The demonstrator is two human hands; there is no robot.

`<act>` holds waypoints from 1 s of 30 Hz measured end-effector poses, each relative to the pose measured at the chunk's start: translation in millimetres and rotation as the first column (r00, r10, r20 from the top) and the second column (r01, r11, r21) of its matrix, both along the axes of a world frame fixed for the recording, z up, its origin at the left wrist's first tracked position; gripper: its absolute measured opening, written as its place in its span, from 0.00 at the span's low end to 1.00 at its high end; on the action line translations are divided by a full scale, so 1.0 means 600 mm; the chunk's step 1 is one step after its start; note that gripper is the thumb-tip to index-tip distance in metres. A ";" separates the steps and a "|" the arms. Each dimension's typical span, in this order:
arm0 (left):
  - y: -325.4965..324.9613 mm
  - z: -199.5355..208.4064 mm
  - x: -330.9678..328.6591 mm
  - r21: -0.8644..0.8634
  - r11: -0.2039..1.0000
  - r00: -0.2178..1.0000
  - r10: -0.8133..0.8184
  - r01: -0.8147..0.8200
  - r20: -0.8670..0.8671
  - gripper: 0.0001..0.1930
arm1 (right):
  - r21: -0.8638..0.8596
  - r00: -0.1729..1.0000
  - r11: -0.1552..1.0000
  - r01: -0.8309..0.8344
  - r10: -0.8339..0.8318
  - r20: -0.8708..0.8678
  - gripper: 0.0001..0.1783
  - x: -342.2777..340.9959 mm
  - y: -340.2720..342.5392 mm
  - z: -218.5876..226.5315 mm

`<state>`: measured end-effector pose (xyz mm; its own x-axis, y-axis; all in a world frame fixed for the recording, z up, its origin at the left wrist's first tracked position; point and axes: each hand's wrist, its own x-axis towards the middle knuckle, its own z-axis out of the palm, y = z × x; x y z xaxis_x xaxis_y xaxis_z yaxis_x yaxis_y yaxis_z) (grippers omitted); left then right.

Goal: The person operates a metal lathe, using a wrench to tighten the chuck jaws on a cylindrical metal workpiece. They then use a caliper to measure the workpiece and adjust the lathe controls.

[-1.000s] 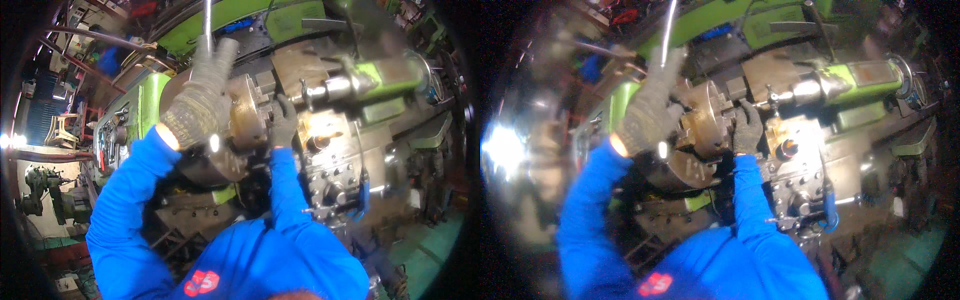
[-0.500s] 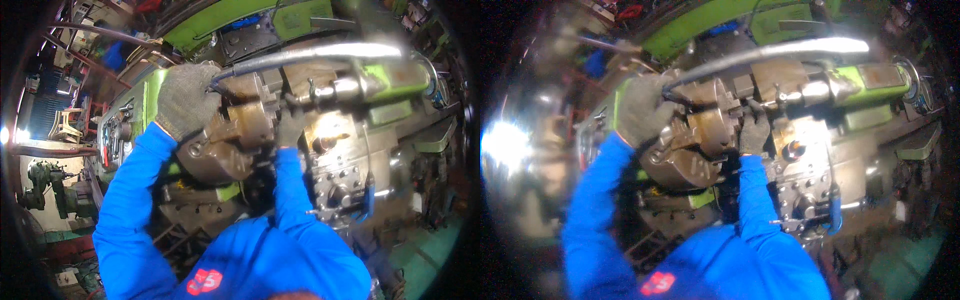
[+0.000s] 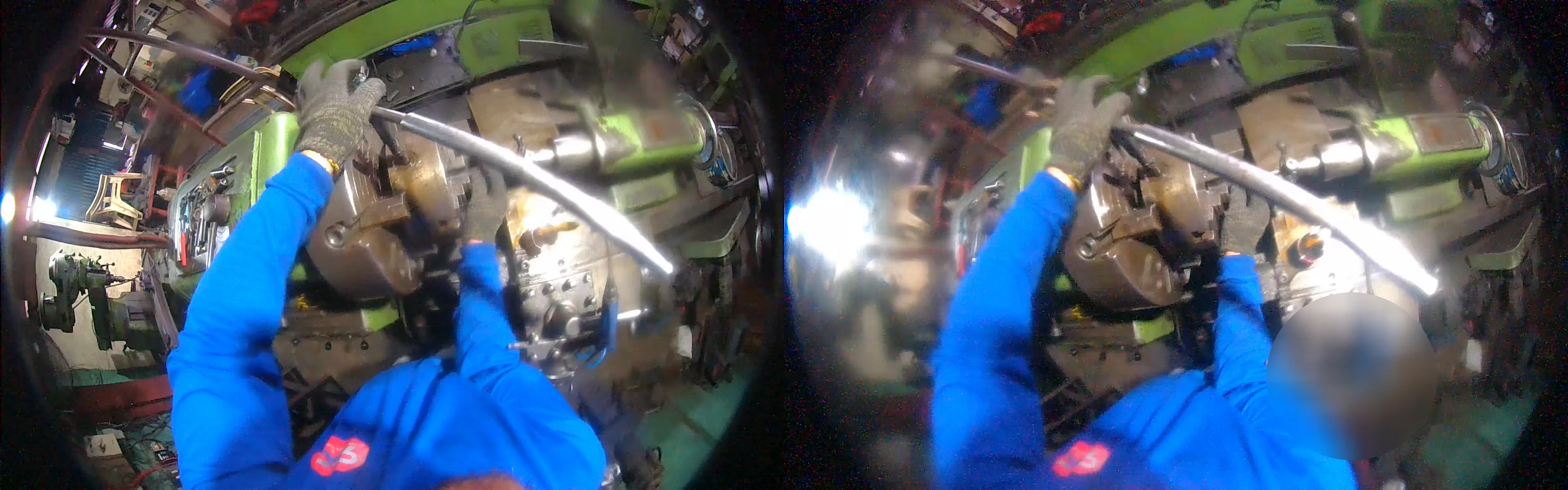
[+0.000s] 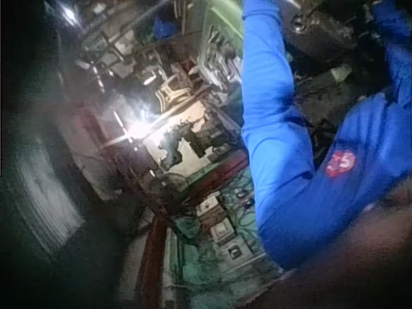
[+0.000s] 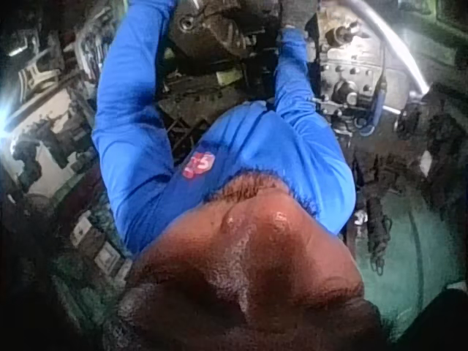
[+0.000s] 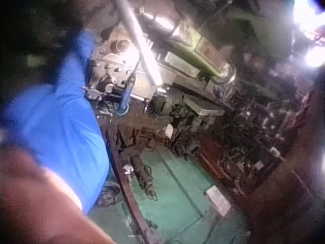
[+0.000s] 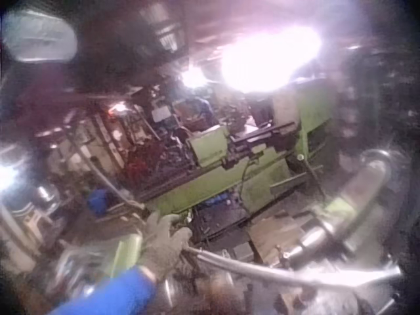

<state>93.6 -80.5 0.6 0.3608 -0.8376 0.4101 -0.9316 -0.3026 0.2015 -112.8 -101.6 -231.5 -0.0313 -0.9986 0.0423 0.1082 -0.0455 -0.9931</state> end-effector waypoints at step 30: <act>0.062 0.103 -0.168 0.482 0.853 0.980 0.175 -0.200 0.098 0.44 | 0.151 0.984 0.972 0.177 -0.170 -0.056 0.28 -0.036 0.082 0.067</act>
